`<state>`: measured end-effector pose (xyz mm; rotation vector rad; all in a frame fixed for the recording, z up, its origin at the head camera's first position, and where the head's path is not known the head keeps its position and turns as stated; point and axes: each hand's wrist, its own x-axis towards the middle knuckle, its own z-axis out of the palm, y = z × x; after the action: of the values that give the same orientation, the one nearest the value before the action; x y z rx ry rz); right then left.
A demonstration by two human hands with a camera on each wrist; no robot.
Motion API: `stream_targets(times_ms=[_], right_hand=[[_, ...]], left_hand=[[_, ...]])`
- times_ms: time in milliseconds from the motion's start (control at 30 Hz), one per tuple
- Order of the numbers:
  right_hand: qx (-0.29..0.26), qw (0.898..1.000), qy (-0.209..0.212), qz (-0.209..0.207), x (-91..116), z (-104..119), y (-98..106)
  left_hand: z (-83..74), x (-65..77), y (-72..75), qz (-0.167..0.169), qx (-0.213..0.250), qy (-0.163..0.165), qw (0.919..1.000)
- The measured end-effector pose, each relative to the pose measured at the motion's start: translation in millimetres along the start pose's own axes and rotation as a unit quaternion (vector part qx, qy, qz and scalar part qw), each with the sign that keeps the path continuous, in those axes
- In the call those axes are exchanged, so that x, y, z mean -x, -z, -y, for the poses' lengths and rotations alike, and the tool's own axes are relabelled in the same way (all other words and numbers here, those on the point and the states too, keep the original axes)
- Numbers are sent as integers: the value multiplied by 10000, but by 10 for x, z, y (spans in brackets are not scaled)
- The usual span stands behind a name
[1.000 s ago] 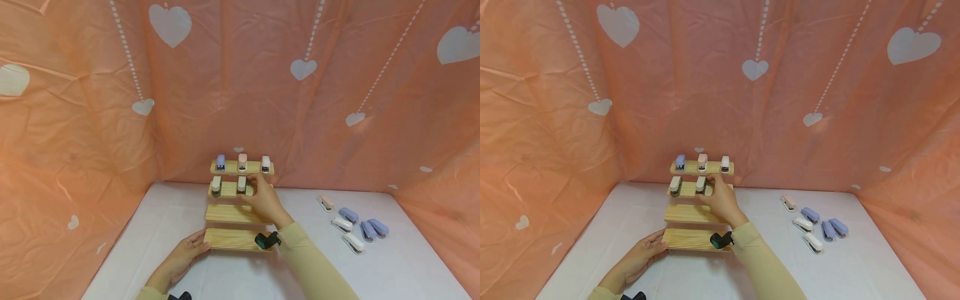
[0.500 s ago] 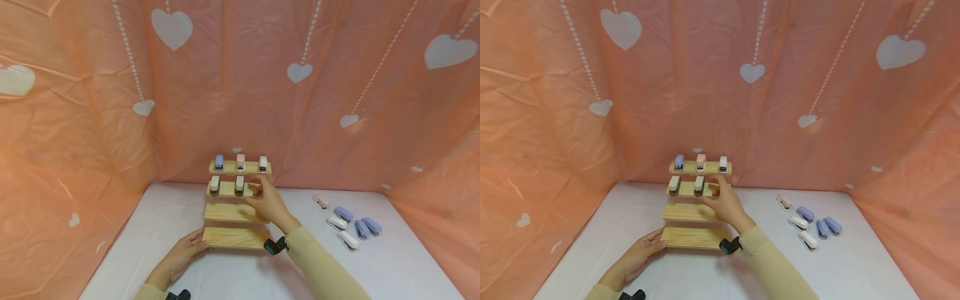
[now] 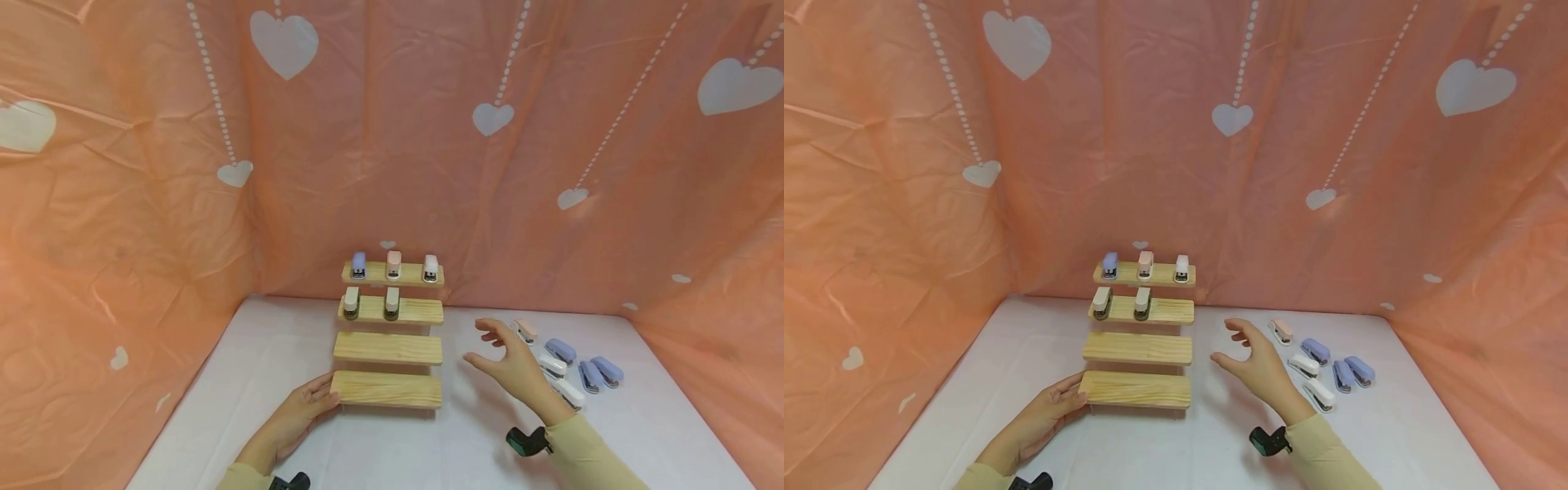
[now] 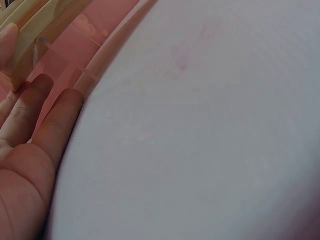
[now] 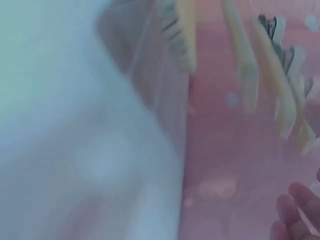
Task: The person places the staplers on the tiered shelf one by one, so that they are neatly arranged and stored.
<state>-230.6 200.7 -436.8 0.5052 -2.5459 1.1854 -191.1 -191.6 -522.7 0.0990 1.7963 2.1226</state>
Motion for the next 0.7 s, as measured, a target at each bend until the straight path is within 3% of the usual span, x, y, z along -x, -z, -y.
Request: stream_targets(times_ms=[300,500,700], right_hand=[[511,9976,-473,-20,382,-391,328],[506,9958,-750,-153,578,-588,485],[548,9893,-1349,-47,734,-710,632]], left_hand=[[-3,3,2,22,-5,-50,10000],[-17,-10,1,-51,-39,34,10000],[-14,-4,-5,-59,-35,71,10000]])
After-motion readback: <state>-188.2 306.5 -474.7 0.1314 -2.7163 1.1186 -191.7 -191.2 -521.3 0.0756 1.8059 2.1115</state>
